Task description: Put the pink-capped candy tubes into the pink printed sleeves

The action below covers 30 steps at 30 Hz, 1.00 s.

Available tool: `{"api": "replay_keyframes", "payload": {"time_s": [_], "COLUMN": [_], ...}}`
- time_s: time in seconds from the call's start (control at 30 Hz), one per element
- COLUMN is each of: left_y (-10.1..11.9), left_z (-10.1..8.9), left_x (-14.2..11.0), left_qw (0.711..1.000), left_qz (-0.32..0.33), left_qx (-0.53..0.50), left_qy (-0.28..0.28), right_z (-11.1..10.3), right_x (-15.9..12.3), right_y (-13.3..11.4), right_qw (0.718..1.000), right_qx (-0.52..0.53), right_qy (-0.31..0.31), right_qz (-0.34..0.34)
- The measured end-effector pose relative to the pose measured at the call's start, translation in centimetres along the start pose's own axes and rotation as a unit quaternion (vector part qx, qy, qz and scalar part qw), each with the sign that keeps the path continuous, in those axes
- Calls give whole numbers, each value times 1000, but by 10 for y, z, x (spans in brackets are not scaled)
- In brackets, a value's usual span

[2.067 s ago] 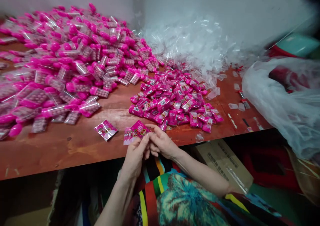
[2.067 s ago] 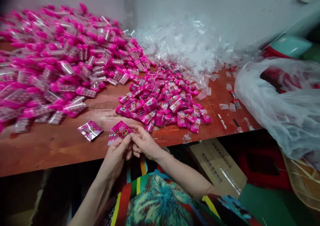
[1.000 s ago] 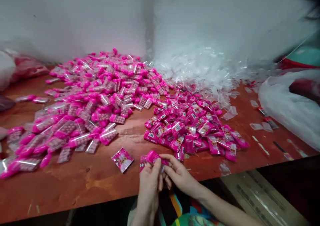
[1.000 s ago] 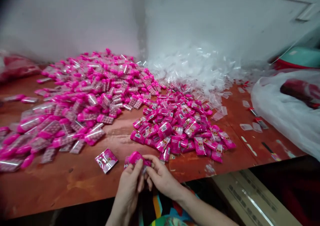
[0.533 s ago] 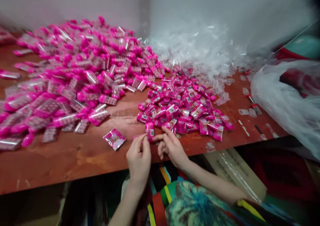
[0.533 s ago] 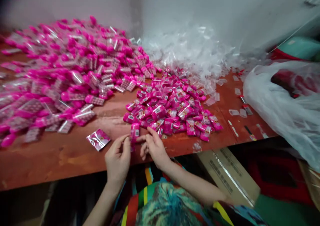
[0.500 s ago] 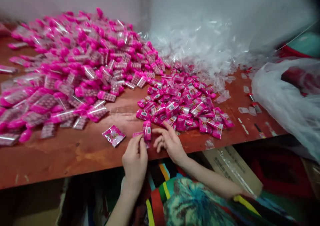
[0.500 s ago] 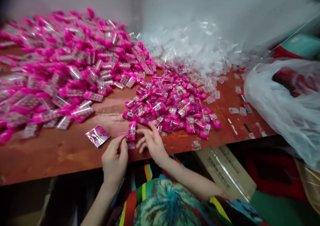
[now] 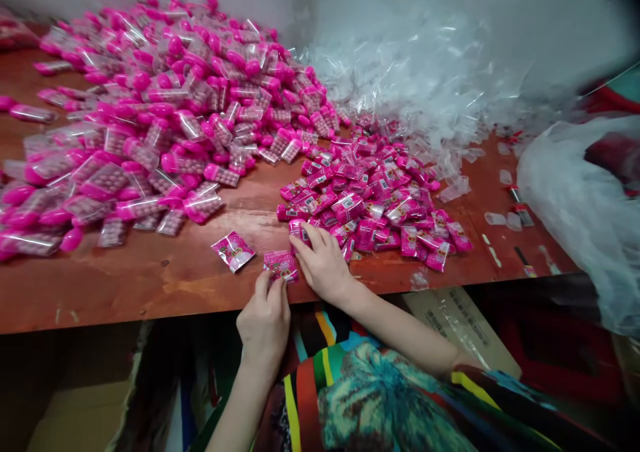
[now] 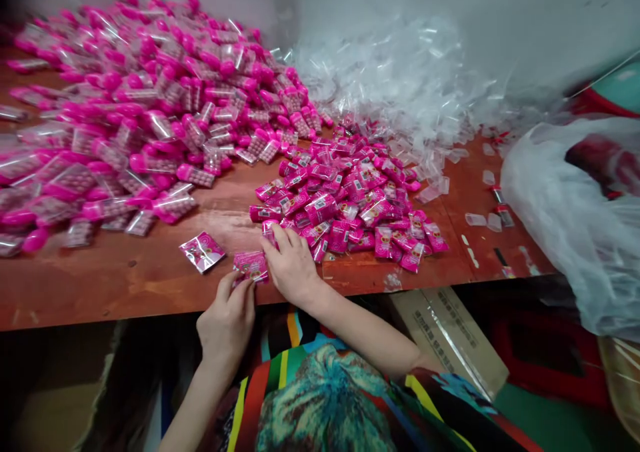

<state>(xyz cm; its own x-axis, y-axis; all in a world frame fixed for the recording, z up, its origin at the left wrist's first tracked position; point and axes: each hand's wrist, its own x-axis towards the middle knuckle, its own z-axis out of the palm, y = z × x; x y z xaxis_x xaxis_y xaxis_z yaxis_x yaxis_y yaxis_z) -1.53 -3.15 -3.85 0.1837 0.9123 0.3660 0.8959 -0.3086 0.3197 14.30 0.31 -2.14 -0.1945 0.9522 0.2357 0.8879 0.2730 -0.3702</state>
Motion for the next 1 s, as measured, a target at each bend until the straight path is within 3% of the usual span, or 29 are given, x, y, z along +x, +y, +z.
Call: {"api": "replay_keyframes", "payload": {"time_s": [0.13,0.2,0.27,0.33,0.37,0.43,0.53,0.6,0.7,0.77,0.9,1.0], "left_y": [-5,-4,-1,4,7,12,13,10,7,7,5,-3], "left_z": [-3,-4,-2,-1,-1,-3,-10,-13,-11,-8,-5,-11], "left_x": [0,1,3,7,10,17,30,37,44,47,51,51], "left_qw": [991,984,979,977,973,946,833,771,743,700,635,614], "left_qz": [36,55,76,60,22,-109,-295,-339,-377,-415,-459,-478], "left_qx": [-31,-39,-52,-104,-149,-274,-466,-523,-542,-572,-616,-625], "left_qy": [121,168,182,179,175,138,-42,-127,-112,-103,-82,-63], "right_z": [-3,-2,1,3,3,0,-9,-12,-9,-5,-3,-9], "right_x": [-3,-3,0,4,7,11,14,16,20,24,33,43], "right_y": [-9,-12,-12,-11,-9,-6,-2,-2,-7,-12,-19,-21], "right_qw": [982,934,860,804,794,797,810,820,839,866,926,935], "right_qx": [188,343,485,570,586,588,577,560,525,480,369,337], "right_qy": [9,0,-18,-22,-14,-10,-51,-76,-77,-62,-53,-111], "right_qz": [27,99,159,168,162,140,94,89,121,127,58,5]}}
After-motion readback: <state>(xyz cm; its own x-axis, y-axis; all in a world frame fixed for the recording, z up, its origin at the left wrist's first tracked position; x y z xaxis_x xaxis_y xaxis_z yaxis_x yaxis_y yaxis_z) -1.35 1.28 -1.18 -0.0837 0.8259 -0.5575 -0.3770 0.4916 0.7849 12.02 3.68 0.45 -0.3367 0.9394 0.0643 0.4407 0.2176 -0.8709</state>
